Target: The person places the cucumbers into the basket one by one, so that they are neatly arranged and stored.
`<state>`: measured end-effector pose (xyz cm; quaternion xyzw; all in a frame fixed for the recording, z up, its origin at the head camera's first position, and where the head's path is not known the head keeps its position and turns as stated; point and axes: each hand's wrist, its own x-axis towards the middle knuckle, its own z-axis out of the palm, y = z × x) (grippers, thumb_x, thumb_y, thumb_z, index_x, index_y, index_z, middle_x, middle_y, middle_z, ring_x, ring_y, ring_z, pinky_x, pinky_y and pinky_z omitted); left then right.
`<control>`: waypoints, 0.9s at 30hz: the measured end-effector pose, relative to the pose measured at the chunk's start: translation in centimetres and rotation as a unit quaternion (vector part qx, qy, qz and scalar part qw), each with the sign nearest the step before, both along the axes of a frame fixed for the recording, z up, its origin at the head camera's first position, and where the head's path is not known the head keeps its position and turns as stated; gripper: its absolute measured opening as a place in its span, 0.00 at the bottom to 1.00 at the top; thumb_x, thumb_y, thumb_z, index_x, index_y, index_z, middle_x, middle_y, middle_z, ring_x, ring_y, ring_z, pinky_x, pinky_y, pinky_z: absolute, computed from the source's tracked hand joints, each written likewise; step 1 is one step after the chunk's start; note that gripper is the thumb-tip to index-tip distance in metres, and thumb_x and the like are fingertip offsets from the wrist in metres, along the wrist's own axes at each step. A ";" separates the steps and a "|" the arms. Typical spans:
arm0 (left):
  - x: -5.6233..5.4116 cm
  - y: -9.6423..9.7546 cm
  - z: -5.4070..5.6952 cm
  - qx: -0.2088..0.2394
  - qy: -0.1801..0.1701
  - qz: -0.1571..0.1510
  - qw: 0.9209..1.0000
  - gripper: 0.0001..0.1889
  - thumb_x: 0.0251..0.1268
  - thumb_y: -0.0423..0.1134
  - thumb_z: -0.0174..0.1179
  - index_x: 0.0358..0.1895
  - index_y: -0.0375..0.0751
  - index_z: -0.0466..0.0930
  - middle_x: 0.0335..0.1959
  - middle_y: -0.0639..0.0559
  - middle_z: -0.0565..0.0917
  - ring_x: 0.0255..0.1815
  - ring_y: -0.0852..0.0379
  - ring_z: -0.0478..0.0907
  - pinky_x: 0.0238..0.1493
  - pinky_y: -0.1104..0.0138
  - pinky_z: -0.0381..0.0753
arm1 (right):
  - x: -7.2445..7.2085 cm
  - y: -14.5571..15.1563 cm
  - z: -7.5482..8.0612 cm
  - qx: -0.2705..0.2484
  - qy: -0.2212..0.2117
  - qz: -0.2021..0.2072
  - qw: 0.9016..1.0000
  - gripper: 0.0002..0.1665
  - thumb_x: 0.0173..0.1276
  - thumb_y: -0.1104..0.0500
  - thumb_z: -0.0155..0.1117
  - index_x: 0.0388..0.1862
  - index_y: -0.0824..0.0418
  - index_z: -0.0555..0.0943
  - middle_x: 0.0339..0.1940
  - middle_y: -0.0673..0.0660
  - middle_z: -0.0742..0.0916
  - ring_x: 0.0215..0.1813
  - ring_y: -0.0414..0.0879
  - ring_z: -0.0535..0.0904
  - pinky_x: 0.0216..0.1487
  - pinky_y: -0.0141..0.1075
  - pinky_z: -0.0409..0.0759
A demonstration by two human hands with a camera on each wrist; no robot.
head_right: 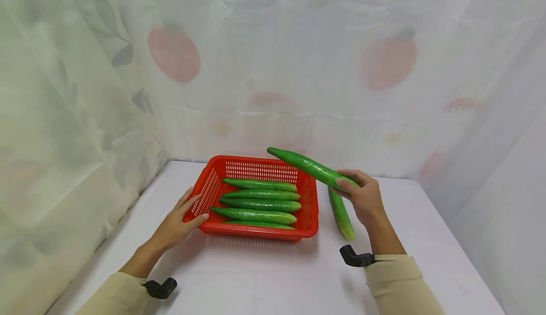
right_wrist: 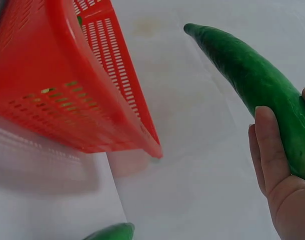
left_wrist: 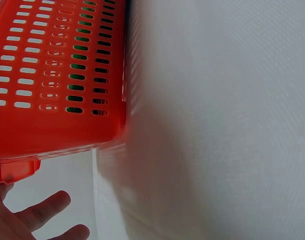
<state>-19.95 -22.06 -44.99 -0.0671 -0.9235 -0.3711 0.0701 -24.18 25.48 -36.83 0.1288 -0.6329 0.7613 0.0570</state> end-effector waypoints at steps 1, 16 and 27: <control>0.0 0.0 0.0 0.000 0.000 0.000 1.000 0.44 0.60 0.66 0.59 0.74 0.44 0.61 0.78 0.53 0.47 0.71 0.37 0.56 0.60 0.37 0.61 | -0.1 -0.3 0.0 0.005 -0.002 0.004 1.000 0.17 0.66 0.68 0.65 0.53 0.75 0.78 0.50 0.61 0.78 0.46 0.50 0.80 0.46 0.42 0.80; 0.0 0.1 -0.1 0.002 -0.002 0.002 1.000 0.44 0.59 0.66 0.59 0.74 0.45 0.61 0.78 0.54 0.47 0.70 0.37 0.56 0.59 0.37 0.62 | -2.0 -4.0 -0.1 0.060 -0.015 0.039 0.997 0.21 0.66 0.63 0.67 0.53 0.76 0.77 0.51 0.63 0.78 0.46 0.53 0.80 0.46 0.45 0.81; 0.0 0.2 0.1 0.001 0.002 0.003 1.000 0.43 0.60 0.66 0.58 0.73 0.44 0.61 0.78 0.52 0.47 0.71 0.38 0.56 0.60 0.37 0.61 | -3.2 -6.4 0.2 0.074 -0.027 0.068 0.995 0.23 0.67 0.64 0.65 0.56 0.77 0.74 0.52 0.65 0.78 0.47 0.53 0.80 0.47 0.44 0.80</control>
